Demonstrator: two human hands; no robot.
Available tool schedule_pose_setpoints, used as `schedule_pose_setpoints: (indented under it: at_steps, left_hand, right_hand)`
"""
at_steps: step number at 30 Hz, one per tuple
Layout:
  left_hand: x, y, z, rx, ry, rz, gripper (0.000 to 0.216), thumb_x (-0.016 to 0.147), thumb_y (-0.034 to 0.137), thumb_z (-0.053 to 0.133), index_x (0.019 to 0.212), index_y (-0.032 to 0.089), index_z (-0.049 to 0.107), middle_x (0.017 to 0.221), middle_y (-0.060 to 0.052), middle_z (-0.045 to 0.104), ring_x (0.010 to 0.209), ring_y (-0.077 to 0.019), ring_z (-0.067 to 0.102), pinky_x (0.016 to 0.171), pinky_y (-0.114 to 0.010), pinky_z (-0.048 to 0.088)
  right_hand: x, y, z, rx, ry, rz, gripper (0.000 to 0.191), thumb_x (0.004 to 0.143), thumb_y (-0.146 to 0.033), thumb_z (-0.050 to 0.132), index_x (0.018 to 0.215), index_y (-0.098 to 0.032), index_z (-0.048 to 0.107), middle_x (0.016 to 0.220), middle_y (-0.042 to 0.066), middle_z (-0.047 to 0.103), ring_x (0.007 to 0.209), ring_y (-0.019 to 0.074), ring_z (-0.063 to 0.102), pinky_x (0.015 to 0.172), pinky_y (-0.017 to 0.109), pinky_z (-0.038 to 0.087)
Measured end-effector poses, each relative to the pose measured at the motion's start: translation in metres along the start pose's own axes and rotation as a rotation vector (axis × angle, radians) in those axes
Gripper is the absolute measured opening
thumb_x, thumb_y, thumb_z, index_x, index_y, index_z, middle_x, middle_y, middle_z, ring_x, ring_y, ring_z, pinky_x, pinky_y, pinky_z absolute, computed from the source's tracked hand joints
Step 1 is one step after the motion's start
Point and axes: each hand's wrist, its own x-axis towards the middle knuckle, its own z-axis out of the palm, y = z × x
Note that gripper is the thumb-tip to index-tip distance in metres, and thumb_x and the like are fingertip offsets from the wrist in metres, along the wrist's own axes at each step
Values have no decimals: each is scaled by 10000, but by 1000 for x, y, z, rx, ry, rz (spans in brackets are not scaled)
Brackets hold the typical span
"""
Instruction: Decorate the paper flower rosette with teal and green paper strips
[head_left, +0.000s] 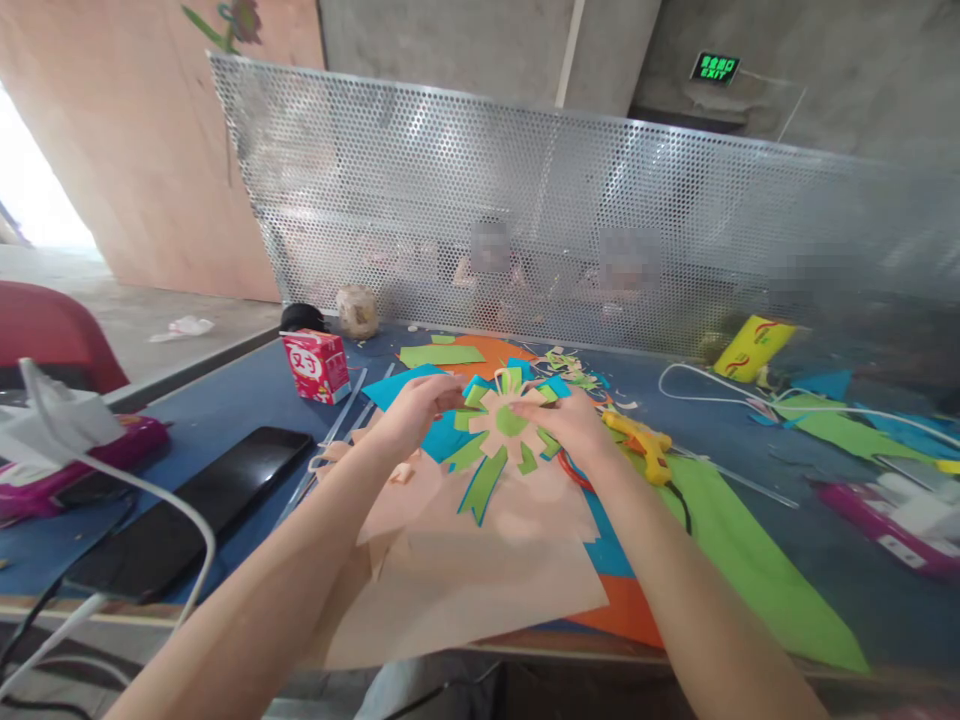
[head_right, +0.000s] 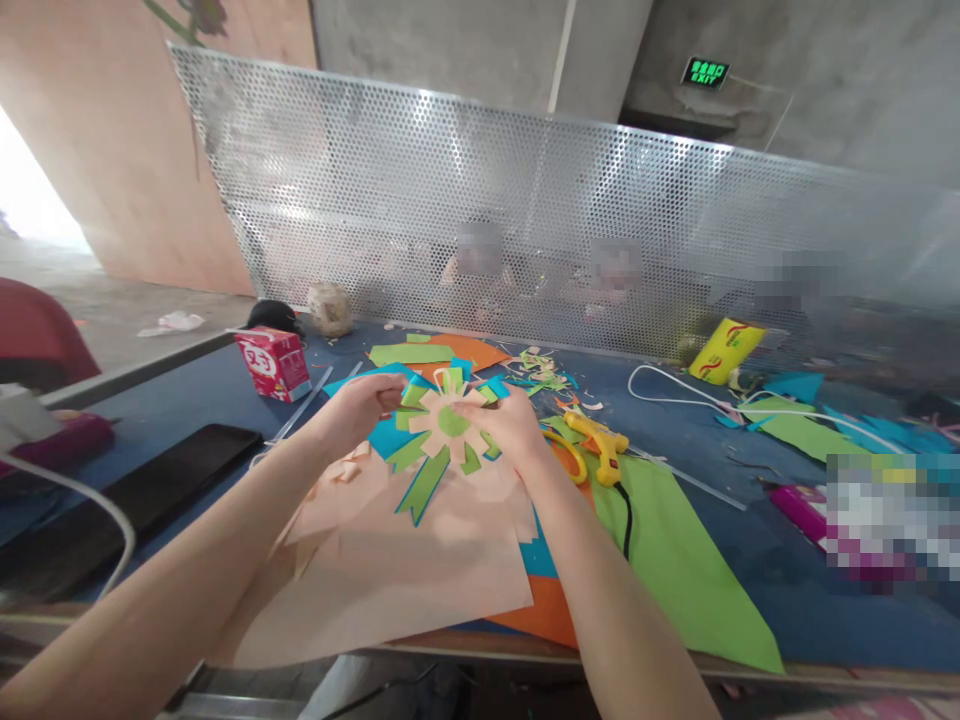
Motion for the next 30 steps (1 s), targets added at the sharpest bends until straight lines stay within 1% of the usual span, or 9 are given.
schedule_pose_setpoints:
  at_steps: [2, 5, 8, 11, 13, 19, 23, 26, 30]
  left_hand:
    - [-1, 0, 0, 42, -9, 59, 170, 646, 332, 596, 644, 162, 600, 589, -8, 616, 604, -136, 571, 546, -242, 375]
    - [-2, 0, 1, -30, -32, 88, 199, 606, 330, 666, 730, 181, 620, 590, 11, 623, 551, -113, 563, 543, -231, 407]
    - [-2, -1, 1, -69, 5, 95, 263, 603, 358, 674, 797, 185, 632, 654, -13, 655, 577, -121, 580, 555, -236, 431]
    - [0, -3, 0, 19, 40, 149, 266, 619, 388, 657, 776, 173, 652, 720, -35, 669, 627, -122, 587, 581, -227, 427]
    - [2, -4, -1, 60, 43, 169, 279, 631, 406, 643, 785, 174, 654, 720, -33, 667, 636, -122, 592, 576, -222, 416]
    - [2, -3, 1, -28, 28, 121, 284, 630, 401, 651, 774, 157, 632, 651, -17, 641, 589, -111, 595, 555, -208, 419]
    - [0, -1, 3, -108, 15, 107, 294, 612, 390, 669, 763, 143, 615, 614, -3, 615, 535, -100, 572, 590, -240, 449]
    - [-1, -1, 2, -117, 19, 106, 300, 608, 387, 673, 763, 137, 616, 579, 8, 586, 501, -84, 537, 572, -236, 445]
    - [-2, 0, 2, -83, 24, 97, 316, 622, 403, 657, 811, 151, 628, 649, -9, 612, 572, -89, 561, 570, -213, 429]
  right_hand:
    - [-1, 0, 0, -16, -2, 2, 210, 514, -312, 708, 672, -205, 618, 703, 0, 643, 675, 179, 600, 646, 304, 473]
    - [-1, -1, 1, -8, -4, 7, 186, 526, -299, 702, 661, -207, 615, 677, -8, 635, 658, 172, 593, 636, 297, 473]
    - [-1, 0, 0, 9, -24, 4, 177, 535, -302, 699, 655, -204, 613, 700, -4, 639, 673, 172, 596, 654, 298, 473]
    - [1, 1, -1, -9, -25, 3, 202, 536, -325, 703, 666, -198, 615, 726, 8, 644, 693, 183, 602, 674, 310, 471]
    - [1, 2, -2, -20, -26, 4, 230, 532, -340, 707, 692, -197, 623, 745, 16, 650, 707, 192, 606, 680, 317, 470]
    - [0, 0, -1, -22, -30, 30, 281, 525, -352, 712, 737, -181, 642, 780, 38, 663, 739, 210, 614, 679, 321, 475]
    - [-1, -1, 0, -6, -28, 51, 319, 506, -346, 723, 768, -180, 648, 792, 35, 670, 735, 206, 617, 666, 313, 480]
    - [-1, -2, 0, -18, -26, 57, 304, 515, -329, 717, 772, -182, 652, 789, 26, 672, 712, 193, 621, 662, 302, 477]
    - [-2, -4, 1, -25, 4, 57, 283, 523, -319, 711, 761, -180, 650, 783, 25, 670, 707, 183, 618, 669, 296, 473]
